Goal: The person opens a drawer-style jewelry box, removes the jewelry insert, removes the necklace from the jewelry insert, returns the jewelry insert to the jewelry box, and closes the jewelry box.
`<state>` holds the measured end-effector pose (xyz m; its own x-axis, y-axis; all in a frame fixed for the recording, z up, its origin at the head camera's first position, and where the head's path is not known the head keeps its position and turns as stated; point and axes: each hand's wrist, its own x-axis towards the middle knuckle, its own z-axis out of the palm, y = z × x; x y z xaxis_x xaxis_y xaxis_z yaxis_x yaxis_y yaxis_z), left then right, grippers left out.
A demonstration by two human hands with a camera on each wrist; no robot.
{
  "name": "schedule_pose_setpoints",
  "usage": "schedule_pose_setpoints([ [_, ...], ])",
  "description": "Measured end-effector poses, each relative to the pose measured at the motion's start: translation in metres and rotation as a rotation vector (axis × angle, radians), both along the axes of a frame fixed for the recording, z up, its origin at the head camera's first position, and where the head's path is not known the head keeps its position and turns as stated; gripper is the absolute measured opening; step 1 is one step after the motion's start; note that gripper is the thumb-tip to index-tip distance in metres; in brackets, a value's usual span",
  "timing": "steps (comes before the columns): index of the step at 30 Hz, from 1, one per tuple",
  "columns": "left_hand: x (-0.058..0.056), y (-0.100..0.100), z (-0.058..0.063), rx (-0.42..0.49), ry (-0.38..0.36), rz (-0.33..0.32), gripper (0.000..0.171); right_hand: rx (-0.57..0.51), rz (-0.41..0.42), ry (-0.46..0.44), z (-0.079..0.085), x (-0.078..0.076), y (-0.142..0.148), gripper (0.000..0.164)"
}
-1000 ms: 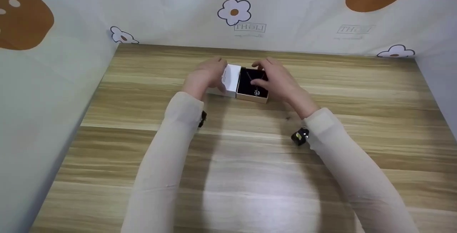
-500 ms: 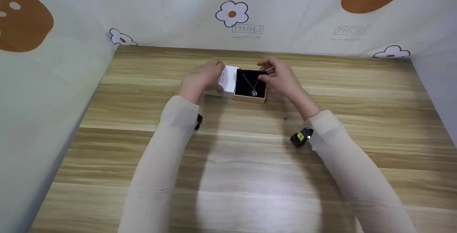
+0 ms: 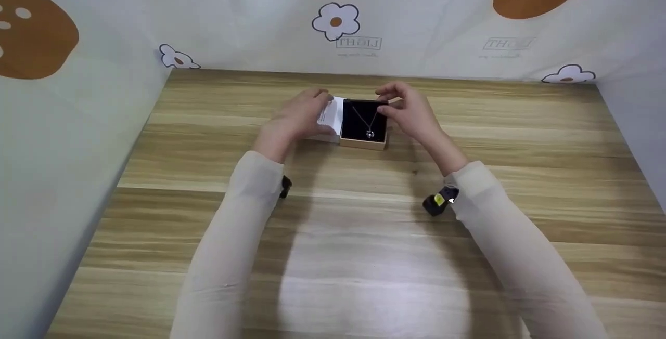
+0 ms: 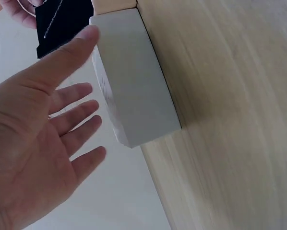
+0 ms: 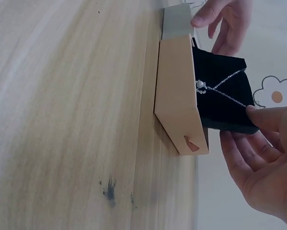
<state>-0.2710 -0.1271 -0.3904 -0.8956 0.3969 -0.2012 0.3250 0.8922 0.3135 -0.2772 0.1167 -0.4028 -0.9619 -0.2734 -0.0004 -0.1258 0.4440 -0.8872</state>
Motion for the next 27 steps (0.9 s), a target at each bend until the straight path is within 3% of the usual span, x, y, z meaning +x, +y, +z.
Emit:
schedule_pose_setpoints([
  [7, 0.000, 0.010, 0.001, 0.167, 0.046, 0.075, 0.061, -0.033, -0.028, 0.037, 0.007, 0.001, 0.002, 0.033],
  [16, 0.004, 0.016, -0.006, 0.573, 0.001, 0.160, 0.030, -0.073, -0.025, 0.080, 0.014, 0.004, 0.003, 0.031],
  [27, 0.011, 0.020, -0.009, 0.837, -0.087, 0.178, 0.032, -0.120, -0.013, 0.147, 0.022, 0.011, 0.002, 0.030],
])
